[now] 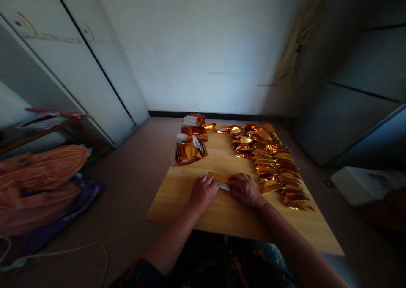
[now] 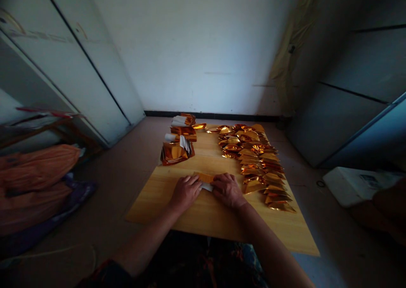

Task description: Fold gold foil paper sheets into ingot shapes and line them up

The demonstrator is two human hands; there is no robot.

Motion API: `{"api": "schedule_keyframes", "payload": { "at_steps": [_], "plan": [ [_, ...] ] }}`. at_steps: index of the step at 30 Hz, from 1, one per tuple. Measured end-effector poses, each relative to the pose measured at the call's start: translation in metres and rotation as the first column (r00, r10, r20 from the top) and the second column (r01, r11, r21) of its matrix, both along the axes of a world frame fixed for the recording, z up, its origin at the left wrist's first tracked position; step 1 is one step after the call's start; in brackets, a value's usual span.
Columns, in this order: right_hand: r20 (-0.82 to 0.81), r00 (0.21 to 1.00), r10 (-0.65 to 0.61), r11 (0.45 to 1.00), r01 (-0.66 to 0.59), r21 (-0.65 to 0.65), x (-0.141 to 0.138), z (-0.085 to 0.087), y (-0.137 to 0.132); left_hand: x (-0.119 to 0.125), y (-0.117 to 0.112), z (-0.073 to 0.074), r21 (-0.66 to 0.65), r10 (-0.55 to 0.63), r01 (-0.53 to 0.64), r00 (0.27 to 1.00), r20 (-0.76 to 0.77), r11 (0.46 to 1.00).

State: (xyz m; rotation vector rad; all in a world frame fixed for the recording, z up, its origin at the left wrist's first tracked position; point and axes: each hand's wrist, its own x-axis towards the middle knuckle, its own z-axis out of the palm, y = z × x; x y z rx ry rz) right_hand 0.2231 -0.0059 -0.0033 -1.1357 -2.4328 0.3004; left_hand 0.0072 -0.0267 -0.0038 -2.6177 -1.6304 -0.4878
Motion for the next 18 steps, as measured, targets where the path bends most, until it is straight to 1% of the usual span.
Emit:
{"api": "schedule_keyframes", "payload": {
  "at_steps": [4, 8, 11, 18],
  "plan": [
    [-0.020, 1.000, -0.008, 1.000, 0.008, 0.015, 0.000, -0.003, 0.003, -0.003, -0.001, -0.004, -0.001, -0.008, 0.008, 1.000, 0.016, 1.000],
    [-0.025, 1.000, -0.008, 1.000, 0.008, 0.008, -0.002, -0.003, 0.008, -0.006, -0.004, -0.001, -0.026, -0.022, 0.022, 1.000, 0.002, 0.999],
    [0.006, 1.000, -0.025, 0.999, 0.025, -0.021, -0.005, 0.000, 0.012, -0.007, -0.006, 0.002, -0.050, -0.020, 0.020, 1.000, 0.005, 0.999],
    [0.077, 0.990, -0.121, 0.986, 0.129, -0.104, -0.019, 0.010, 0.019, -0.004, -0.010, 0.009, -0.062, -0.023, 0.022, 1.000, -0.009, 0.998]
  ]
}}
